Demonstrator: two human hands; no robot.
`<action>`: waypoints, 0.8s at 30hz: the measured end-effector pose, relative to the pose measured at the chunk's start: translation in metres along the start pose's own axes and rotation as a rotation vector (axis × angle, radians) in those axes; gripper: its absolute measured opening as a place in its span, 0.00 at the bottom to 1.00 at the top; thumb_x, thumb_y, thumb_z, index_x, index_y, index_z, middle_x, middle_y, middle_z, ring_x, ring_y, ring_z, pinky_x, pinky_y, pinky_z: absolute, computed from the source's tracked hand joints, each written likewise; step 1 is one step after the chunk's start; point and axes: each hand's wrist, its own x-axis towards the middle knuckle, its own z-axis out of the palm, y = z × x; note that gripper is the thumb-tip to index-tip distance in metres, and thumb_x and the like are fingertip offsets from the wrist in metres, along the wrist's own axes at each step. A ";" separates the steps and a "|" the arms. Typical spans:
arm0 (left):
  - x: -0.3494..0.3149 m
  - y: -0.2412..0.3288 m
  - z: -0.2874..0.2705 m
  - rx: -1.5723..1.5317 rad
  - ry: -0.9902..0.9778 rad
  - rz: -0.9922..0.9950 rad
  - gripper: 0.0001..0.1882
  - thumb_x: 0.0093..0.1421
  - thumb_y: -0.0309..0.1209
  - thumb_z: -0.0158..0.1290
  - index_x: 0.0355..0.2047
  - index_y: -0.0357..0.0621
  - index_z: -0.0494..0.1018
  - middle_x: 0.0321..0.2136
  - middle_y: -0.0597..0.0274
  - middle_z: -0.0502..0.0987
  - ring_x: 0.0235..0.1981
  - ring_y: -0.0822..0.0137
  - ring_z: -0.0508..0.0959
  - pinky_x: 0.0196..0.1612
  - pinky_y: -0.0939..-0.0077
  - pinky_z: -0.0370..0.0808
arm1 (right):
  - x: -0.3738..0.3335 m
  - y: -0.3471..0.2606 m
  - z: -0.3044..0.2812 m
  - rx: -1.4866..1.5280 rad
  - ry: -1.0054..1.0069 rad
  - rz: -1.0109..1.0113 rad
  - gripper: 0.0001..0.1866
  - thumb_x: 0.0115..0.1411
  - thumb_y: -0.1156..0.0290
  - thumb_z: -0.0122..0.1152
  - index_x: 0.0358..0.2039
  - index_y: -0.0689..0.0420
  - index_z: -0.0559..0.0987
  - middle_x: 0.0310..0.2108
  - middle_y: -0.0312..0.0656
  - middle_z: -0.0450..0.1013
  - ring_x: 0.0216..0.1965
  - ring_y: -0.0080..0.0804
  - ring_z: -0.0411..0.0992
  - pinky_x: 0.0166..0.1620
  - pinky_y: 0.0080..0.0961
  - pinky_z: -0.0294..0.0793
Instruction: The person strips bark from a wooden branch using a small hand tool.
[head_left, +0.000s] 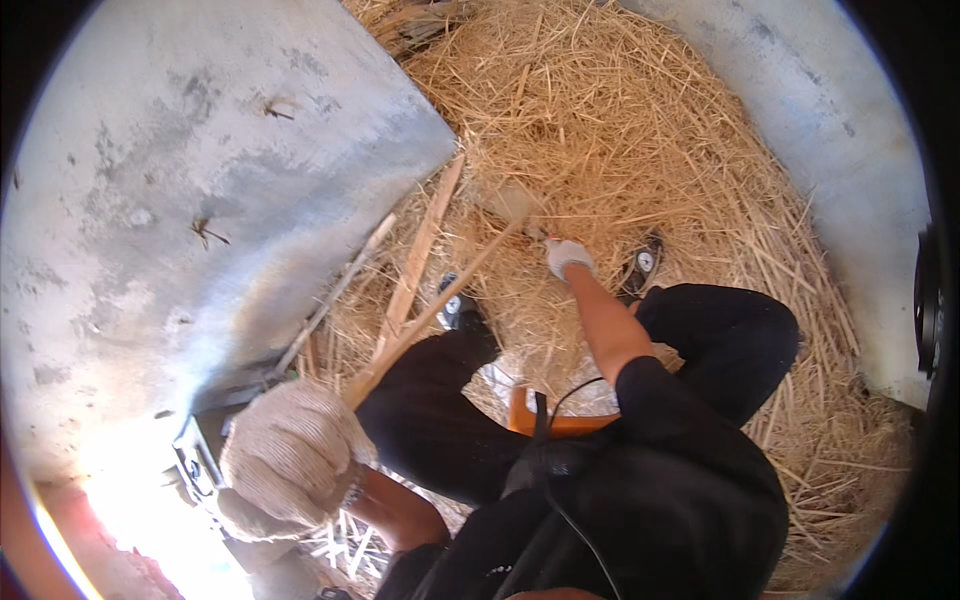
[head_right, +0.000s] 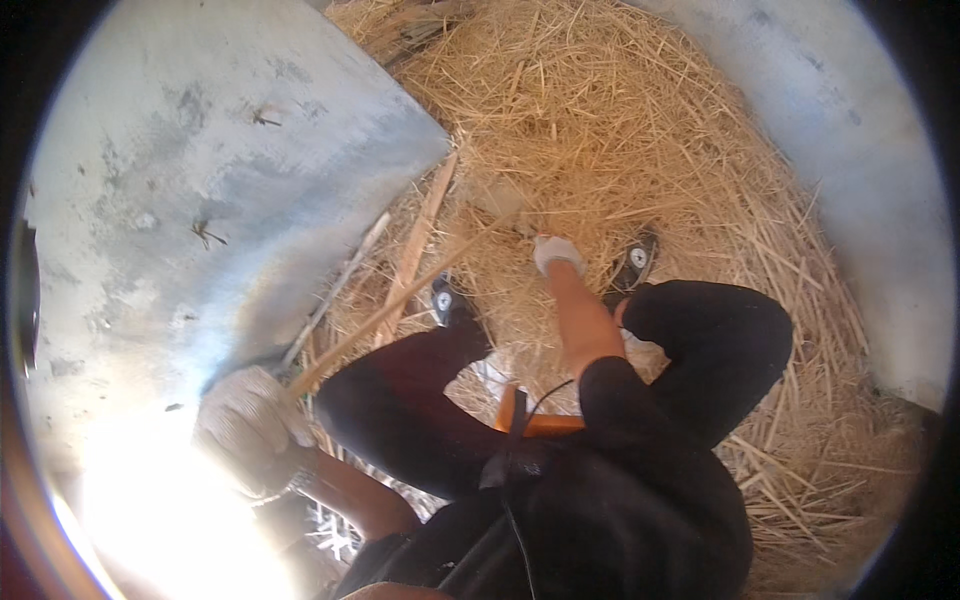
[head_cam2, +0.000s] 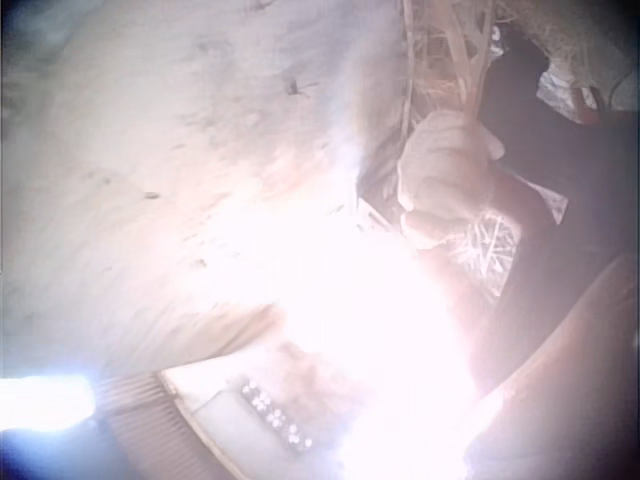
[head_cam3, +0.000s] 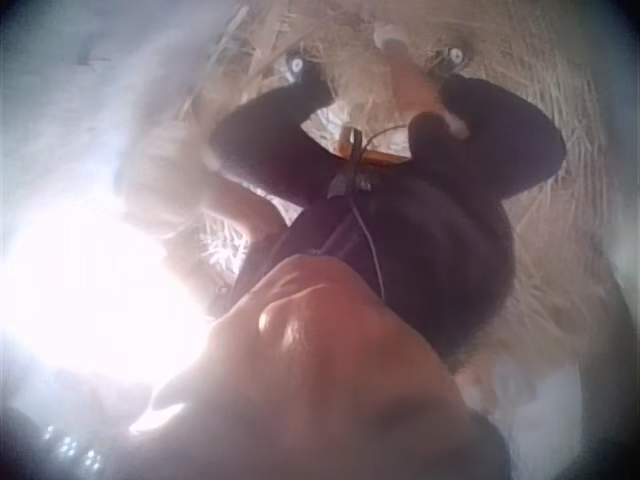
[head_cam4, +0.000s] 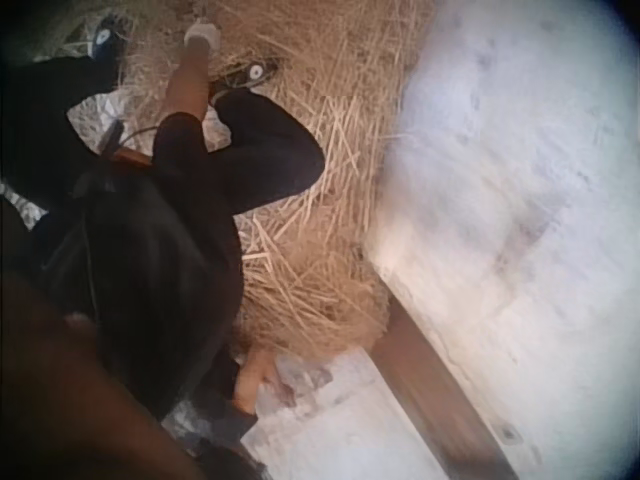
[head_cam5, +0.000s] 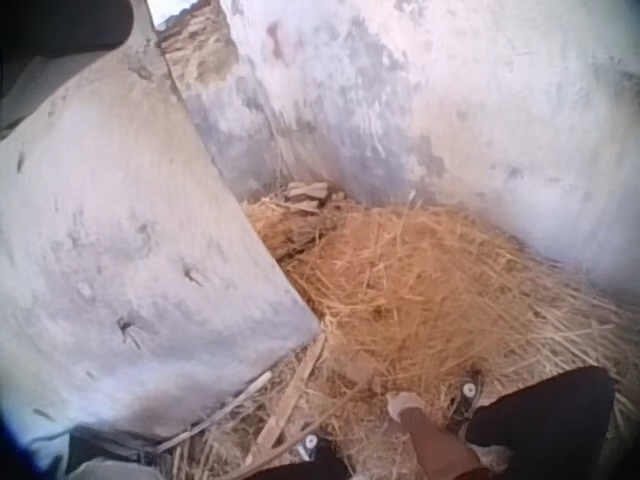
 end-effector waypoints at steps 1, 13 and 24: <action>-0.007 0.000 -0.009 0.014 0.007 -0.008 0.36 0.74 0.48 0.34 0.10 0.48 0.70 0.08 0.68 0.66 0.07 0.70 0.66 0.12 0.74 0.73 | -0.007 -0.015 -0.001 0.020 -0.094 0.052 0.37 0.73 0.41 0.35 0.45 0.63 0.82 0.40 0.55 0.82 0.44 0.54 0.80 0.47 0.49 0.76; -0.014 0.001 -0.026 -0.020 0.271 0.088 0.30 0.76 0.43 0.34 0.13 0.56 0.66 0.07 0.74 0.59 0.05 0.77 0.55 0.08 0.82 0.59 | -0.237 -0.052 -0.117 0.496 -0.259 -0.446 0.41 0.69 0.32 0.42 0.30 0.63 0.78 0.19 0.43 0.70 0.23 0.34 0.70 0.28 0.37 0.69; -0.008 -0.006 0.008 -0.081 -0.017 0.075 0.32 0.72 0.47 0.38 0.13 0.47 0.71 0.08 0.66 0.68 0.06 0.67 0.68 0.13 0.69 0.73 | -0.301 -0.105 -0.147 0.413 0.081 -0.741 0.25 0.73 0.53 0.51 0.39 0.67 0.77 0.23 0.57 0.72 0.28 0.53 0.76 0.31 0.44 0.73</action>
